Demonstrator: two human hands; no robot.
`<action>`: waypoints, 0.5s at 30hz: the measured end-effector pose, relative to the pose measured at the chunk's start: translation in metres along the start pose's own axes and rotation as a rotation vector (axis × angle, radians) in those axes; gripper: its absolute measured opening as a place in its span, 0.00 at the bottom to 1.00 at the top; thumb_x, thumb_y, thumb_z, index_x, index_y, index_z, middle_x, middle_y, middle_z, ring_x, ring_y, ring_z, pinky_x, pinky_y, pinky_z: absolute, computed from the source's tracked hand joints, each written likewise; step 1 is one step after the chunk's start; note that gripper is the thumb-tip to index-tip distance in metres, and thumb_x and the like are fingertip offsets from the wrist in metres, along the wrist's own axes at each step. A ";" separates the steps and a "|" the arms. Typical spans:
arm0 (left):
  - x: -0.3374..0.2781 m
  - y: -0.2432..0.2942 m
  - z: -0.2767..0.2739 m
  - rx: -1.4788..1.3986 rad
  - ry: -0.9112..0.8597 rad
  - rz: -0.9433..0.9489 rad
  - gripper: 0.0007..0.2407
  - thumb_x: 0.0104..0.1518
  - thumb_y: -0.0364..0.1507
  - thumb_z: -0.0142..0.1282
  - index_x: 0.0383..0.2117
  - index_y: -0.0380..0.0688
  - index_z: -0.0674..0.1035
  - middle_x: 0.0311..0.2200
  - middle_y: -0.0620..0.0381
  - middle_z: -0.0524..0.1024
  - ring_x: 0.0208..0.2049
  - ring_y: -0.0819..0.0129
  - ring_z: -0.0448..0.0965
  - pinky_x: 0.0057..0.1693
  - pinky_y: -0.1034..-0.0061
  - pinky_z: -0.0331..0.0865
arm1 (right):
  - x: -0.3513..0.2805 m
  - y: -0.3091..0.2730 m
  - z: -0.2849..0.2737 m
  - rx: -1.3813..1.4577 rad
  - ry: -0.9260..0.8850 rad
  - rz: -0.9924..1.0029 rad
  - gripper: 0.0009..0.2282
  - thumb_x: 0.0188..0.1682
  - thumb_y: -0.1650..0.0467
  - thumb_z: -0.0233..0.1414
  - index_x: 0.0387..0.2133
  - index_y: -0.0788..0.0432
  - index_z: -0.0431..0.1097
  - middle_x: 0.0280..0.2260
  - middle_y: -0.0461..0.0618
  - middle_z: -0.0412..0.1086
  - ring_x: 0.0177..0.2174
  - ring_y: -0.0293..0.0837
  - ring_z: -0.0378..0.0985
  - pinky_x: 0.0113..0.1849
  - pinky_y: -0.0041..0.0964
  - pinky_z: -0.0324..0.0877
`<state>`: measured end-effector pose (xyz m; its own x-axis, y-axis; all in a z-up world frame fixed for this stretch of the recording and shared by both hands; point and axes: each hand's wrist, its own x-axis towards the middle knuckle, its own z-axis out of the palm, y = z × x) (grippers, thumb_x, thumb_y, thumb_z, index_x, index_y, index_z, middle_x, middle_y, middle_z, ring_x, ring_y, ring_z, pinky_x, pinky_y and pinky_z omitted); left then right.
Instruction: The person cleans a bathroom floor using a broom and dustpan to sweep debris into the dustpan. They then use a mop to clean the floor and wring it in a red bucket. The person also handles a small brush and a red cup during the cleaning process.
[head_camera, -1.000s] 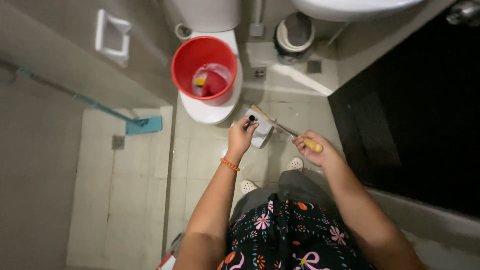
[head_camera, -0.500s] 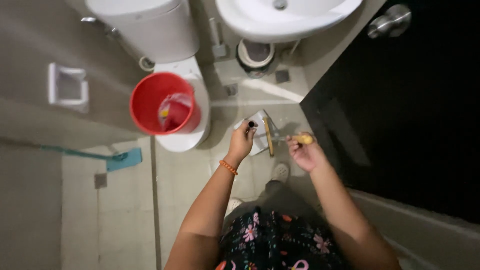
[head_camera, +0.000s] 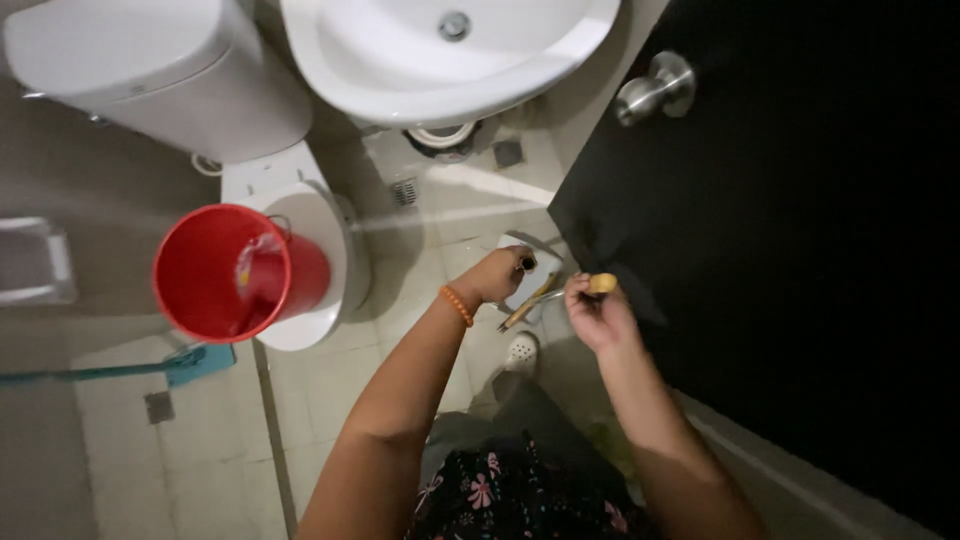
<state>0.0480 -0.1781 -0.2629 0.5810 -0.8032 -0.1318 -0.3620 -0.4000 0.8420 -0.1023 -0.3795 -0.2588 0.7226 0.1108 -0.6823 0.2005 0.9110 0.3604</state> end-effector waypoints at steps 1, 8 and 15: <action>0.015 -0.004 0.002 -0.002 -0.004 0.000 0.08 0.54 0.18 0.52 0.39 0.37 0.77 0.34 0.41 0.79 0.39 0.44 0.80 0.45 0.60 0.72 | -0.003 0.000 0.006 0.003 0.002 -0.003 0.10 0.50 0.71 0.49 0.35 0.71 0.65 0.31 0.56 0.67 0.30 0.48 0.70 0.33 0.38 0.72; 0.081 -0.001 0.013 0.087 0.054 0.368 0.08 0.39 0.16 0.52 0.25 0.40 0.77 0.30 0.44 0.78 0.36 0.43 0.76 0.43 0.60 0.71 | -0.005 -0.009 0.000 0.076 -0.037 0.031 0.07 0.45 0.73 0.47 0.32 0.67 0.63 0.29 0.55 0.66 0.30 0.48 0.71 0.33 0.38 0.74; 0.147 -0.028 0.025 0.178 -0.005 0.457 0.03 0.50 0.22 0.60 0.24 0.39 0.76 0.26 0.42 0.76 0.31 0.41 0.74 0.38 0.55 0.68 | -0.016 0.007 0.018 0.172 -0.054 0.129 0.10 0.41 0.79 0.46 0.36 0.73 0.63 0.31 0.55 0.66 0.32 0.47 0.73 0.36 0.39 0.77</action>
<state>0.1249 -0.2963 -0.3190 0.3303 -0.9161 0.2273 -0.6985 -0.0753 0.7116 -0.1005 -0.3822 -0.2342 0.7829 0.1967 -0.5902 0.2105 0.8089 0.5489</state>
